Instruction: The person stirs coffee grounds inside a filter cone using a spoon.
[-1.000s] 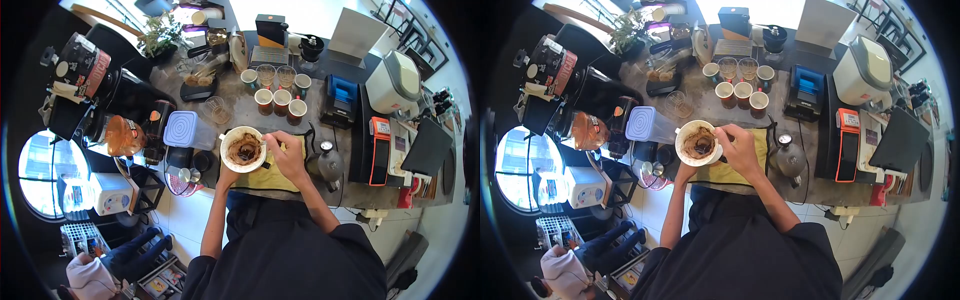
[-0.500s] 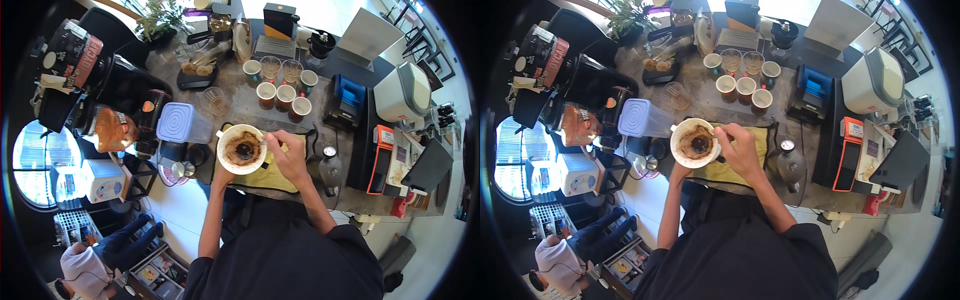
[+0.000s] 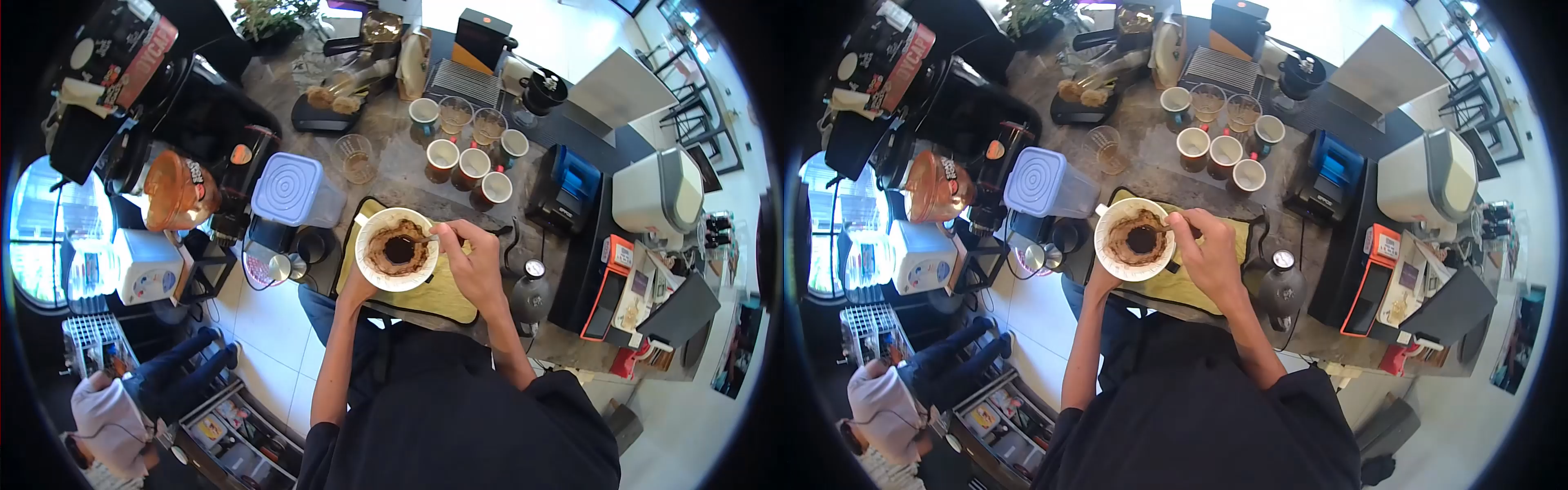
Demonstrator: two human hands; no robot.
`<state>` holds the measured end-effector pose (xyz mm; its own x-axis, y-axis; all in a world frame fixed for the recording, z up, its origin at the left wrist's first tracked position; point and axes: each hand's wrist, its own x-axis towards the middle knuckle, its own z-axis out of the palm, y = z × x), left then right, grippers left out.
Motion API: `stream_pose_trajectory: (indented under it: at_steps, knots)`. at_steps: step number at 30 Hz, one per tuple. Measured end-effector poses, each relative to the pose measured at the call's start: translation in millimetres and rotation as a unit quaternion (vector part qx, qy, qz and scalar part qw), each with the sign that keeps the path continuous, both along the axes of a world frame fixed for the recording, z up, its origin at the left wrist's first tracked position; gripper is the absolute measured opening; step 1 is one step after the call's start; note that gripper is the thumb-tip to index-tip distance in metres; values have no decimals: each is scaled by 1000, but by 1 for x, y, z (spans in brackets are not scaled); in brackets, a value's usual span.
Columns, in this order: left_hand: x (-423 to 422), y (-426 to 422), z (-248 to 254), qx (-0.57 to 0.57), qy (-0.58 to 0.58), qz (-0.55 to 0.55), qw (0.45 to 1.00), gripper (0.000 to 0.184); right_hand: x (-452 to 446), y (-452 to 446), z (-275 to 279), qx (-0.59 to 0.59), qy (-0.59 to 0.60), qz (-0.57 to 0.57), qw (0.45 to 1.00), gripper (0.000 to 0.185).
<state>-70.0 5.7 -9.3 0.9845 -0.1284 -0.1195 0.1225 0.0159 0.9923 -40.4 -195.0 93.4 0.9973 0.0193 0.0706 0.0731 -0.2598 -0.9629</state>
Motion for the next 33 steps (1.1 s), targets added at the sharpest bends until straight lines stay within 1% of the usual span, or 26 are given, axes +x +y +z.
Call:
stream_pose_trajectory:
  at_steps: [1, 3, 4, 5, 7, 8, 9, 10, 11, 12, 13, 14, 16, 22, 24, 26, 30, 33]
  knots:
    - [2, 1, 6, 36, -3, -17, 999, 68, 1, -1, 2, 1, 1, 7, 1000, 22]
    - [-1, -2, 5, 35, -54, 11, 998, 67, 4, -1, 6, -28, 39, 11, 999, 19]
    - [-2, -1, 4, 45, -47, 10, 998, 69, 4, 0, 6, -25, 40, 11, 999, 20]
    - [-3, 4, -5, 82, -45, -8, 996, 77, 5, 0, 6, -18, 40, 8, 999, 20]
    - [-10, 9, -27, 2, -47, 14, 999, 86, 7, 0, 5, -39, 37, 11, 998, 20]
    - [-7, 10, -45, -34, -2, -11, 999, 91, 7, 1, 3, -44, 36, 8, 998, 18]
    - [-13, 15, -63, -34, 6, -22, 999, 87, 7, 1, 2, -47, 48, -3, 998, 18]
    - [-14, 7, -65, -40, 20, -29, 999, 87, 8, 3, 2, -35, 20, -13, 999, 17]
    - [-33, 19, -55, -39, 39, -35, 998, 87, 6, 5, 2, -24, -2, -20, 1000, 16]
    - [-23, 15, -64, -37, 65, -39, 996, 87, 6, 5, 2, -22, 5, -19, 1000, 16]
    - [-35, 23, -60, -33, 82, -43, 995, 86, 7, 4, -1, -21, 0, -4, 1000, 14]
    - [-24, 16, -62, -28, 82, -47, 995, 86, 7, 4, -1, -25, -11, -7, 1000, 14]
    - [-28, 19, -59, -13, 86, -51, 995, 86, 4, 4, -2, -23, -15, -9, 1000, 14]
    - [-16, 25, -55, 52, 62, -73, 994, 84, 7, 2, 2, -3, -24, -9, 1000, 15]
    - [-11, 21, -54, 73, 46, -81, 993, 84, 6, 2, 5, 4, -10, -11, 1000, 15]
    - [-10, 18, -53, 84, 24, -89, 992, 84, 4, 1, 4, 12, -25, -29, 999, 15]
    - [-11, 25, -53, 92, -2, -75, 993, 83, 0, 1, 2, 9, -51, -39, 998, 15]
    - [-7, 23, -54, 107, -18, -53, 993, 82, -6, 4, -3, 5, -70, -20, 997, 15]
